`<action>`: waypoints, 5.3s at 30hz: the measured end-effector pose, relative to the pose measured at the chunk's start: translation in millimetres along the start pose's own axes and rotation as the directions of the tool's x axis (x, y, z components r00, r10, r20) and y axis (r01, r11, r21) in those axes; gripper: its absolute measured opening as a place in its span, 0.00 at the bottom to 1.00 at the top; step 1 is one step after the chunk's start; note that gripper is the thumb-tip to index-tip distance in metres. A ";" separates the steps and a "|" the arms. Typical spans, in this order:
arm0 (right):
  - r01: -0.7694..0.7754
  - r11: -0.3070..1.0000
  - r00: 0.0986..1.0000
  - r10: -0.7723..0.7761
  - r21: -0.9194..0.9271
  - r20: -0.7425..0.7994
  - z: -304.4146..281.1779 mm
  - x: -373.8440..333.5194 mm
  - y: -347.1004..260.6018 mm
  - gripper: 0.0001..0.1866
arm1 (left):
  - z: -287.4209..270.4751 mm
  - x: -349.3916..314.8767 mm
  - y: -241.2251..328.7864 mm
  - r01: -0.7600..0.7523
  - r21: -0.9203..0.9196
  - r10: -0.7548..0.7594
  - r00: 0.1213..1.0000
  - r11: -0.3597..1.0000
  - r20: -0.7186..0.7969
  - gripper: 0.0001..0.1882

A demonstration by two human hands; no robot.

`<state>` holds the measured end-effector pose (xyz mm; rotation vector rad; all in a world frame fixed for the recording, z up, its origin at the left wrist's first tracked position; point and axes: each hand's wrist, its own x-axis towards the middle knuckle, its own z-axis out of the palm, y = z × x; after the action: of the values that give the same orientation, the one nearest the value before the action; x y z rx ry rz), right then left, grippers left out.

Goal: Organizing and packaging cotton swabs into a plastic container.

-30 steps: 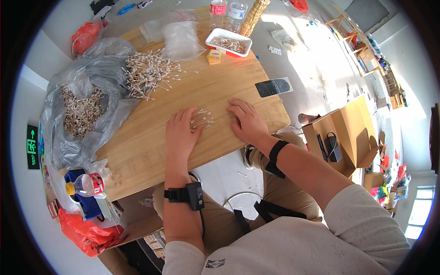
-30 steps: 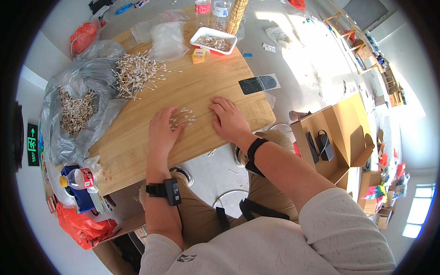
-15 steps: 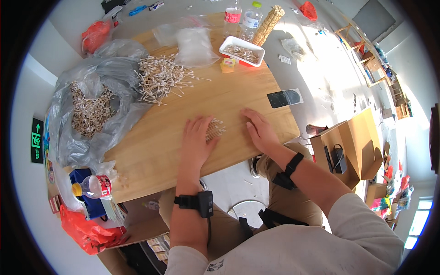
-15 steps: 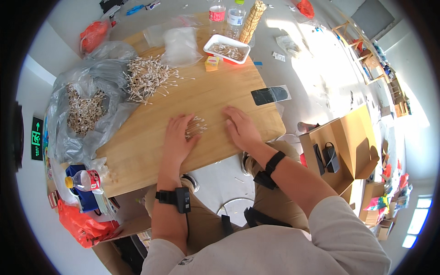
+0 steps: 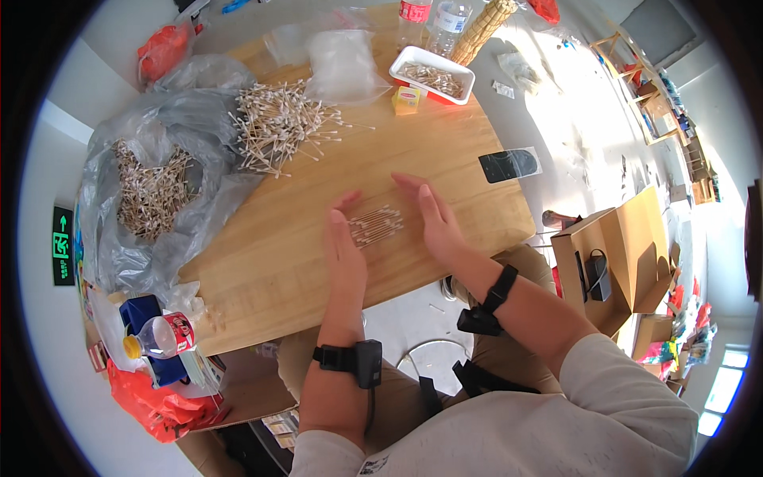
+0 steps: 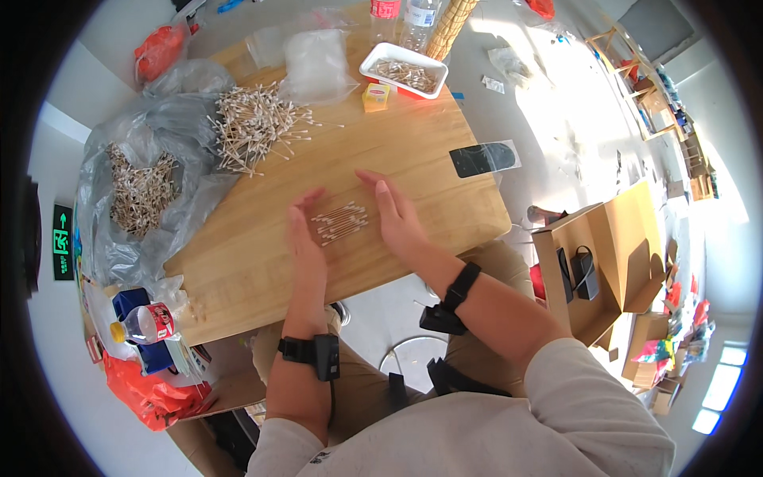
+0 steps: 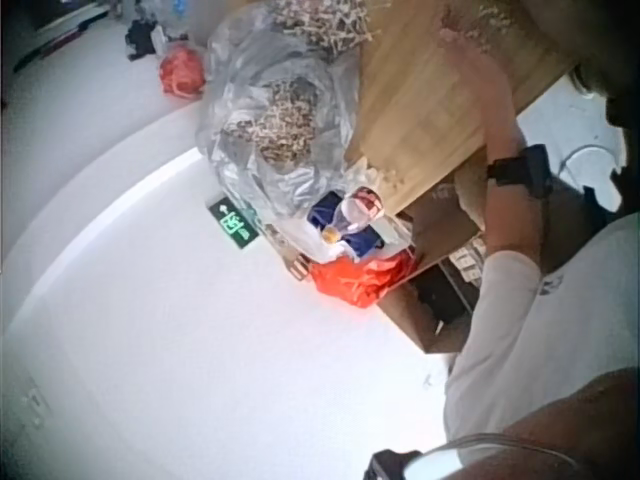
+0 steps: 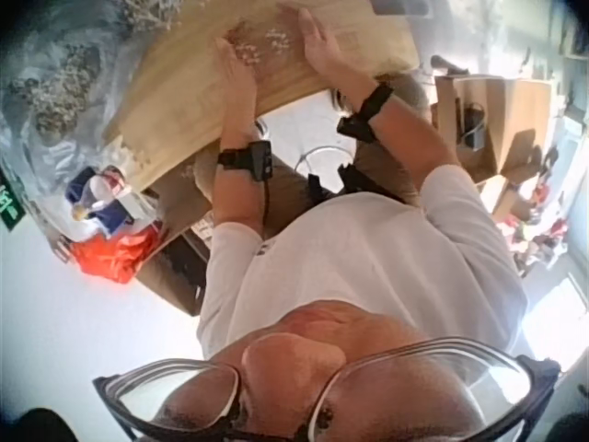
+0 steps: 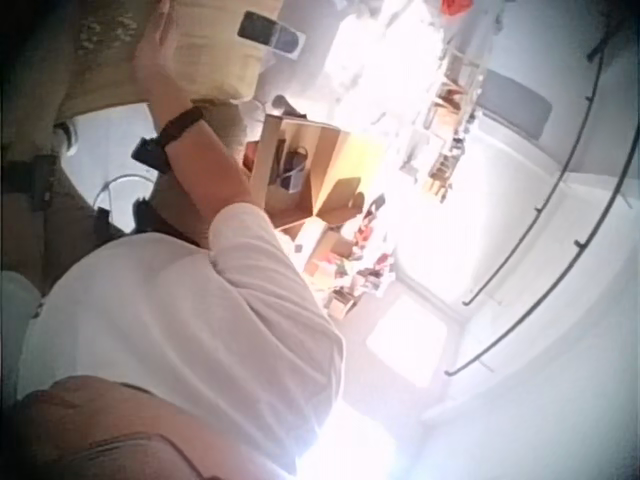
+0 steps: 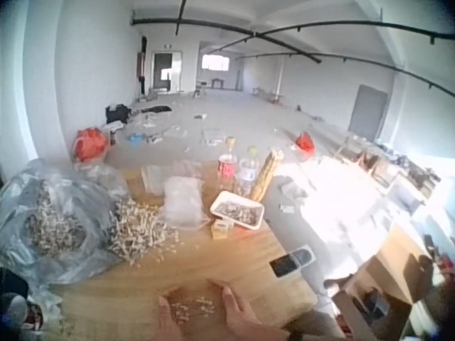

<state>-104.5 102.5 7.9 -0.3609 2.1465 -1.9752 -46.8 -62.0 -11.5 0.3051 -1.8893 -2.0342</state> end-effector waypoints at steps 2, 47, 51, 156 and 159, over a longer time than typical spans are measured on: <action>0.012 1.000 1.000 -0.012 0.010 -0.003 12.1 1.5 0.8 0.29 | 3.9 2.8 -3.3 -0.008 -0.086 0.005 1.000 0.996 -0.027 0.36; -0.008 0.974 0.999 -0.003 0.225 0.051 28.5 -1.3 14.5 0.34 | 29.8 -4.0 -8.6 -0.043 -0.380 0.044 0.999 0.924 -0.006 0.48; -0.040 0.936 0.999 0.029 0.349 0.035 25.9 -2.6 9.2 0.33 | 23.9 -2.2 -13.8 -0.062 -0.375 0.065 0.998 0.925 -0.006 0.46; 0.043 0.578 0.999 -0.038 -0.815 0.025 -254.1 7.0 -31.2 0.24 | 104.4 -31.2 -14.0 -0.465 0.856 -0.015 0.877 0.225 0.480 0.48; 0.223 0.437 0.974 -0.125 -0.871 0.187 -281.6 21.5 -2.2 0.31 | 149.2 -27.4 -17.9 -0.492 0.834 0.000 0.861 0.251 0.508 0.48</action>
<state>-212.2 362.2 34.6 -0.8306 2.9949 -0.6088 -81.1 86.7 -18.0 -0.2211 -3.0087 -0.4536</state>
